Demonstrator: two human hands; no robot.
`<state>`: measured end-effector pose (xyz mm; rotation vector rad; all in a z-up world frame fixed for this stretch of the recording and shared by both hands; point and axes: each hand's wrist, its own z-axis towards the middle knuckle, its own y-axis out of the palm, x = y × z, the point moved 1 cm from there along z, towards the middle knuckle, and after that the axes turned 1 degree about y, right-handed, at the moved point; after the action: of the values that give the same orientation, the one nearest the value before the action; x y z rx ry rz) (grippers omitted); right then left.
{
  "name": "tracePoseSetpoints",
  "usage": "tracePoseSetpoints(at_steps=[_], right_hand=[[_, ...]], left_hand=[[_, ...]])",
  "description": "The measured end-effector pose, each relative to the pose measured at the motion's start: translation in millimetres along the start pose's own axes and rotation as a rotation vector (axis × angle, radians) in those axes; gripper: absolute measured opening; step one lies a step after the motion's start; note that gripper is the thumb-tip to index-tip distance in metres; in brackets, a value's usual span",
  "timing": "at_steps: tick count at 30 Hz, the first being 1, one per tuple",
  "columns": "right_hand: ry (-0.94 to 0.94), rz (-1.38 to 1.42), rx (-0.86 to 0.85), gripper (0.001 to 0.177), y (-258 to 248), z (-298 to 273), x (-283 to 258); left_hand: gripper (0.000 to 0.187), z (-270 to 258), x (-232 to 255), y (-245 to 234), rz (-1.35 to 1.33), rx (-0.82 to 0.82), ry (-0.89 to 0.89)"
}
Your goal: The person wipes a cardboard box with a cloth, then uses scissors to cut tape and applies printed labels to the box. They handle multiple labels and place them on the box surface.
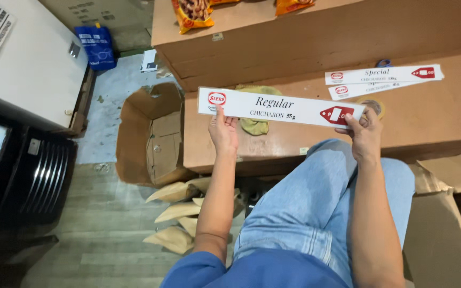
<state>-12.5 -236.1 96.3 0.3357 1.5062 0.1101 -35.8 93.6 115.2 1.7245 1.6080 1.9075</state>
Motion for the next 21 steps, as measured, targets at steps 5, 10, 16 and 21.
tracePoseSetpoints(at_steps=[5, 10, 16, 21], right_hand=[[-0.010, 0.096, 0.004, 0.021, 18, -32, -6], [-0.070, 0.088, -0.019, 0.028, 28, -29, -11], [-0.125, 0.054, 0.026, 0.025, 23, -29, -11], [-0.164, -0.018, 0.028, 0.025, 35, -30, -7]], left_hand=[[0.040, -23, 39, -17, -0.035, -0.012, -0.022], [0.033, -14, 54, -19, -0.038, 0.004, 0.095], [0.033, -26, 105, -22, 0.490, 0.227, 0.764], [0.025, -22, 84, -21, 0.597, 0.273, 0.911]])
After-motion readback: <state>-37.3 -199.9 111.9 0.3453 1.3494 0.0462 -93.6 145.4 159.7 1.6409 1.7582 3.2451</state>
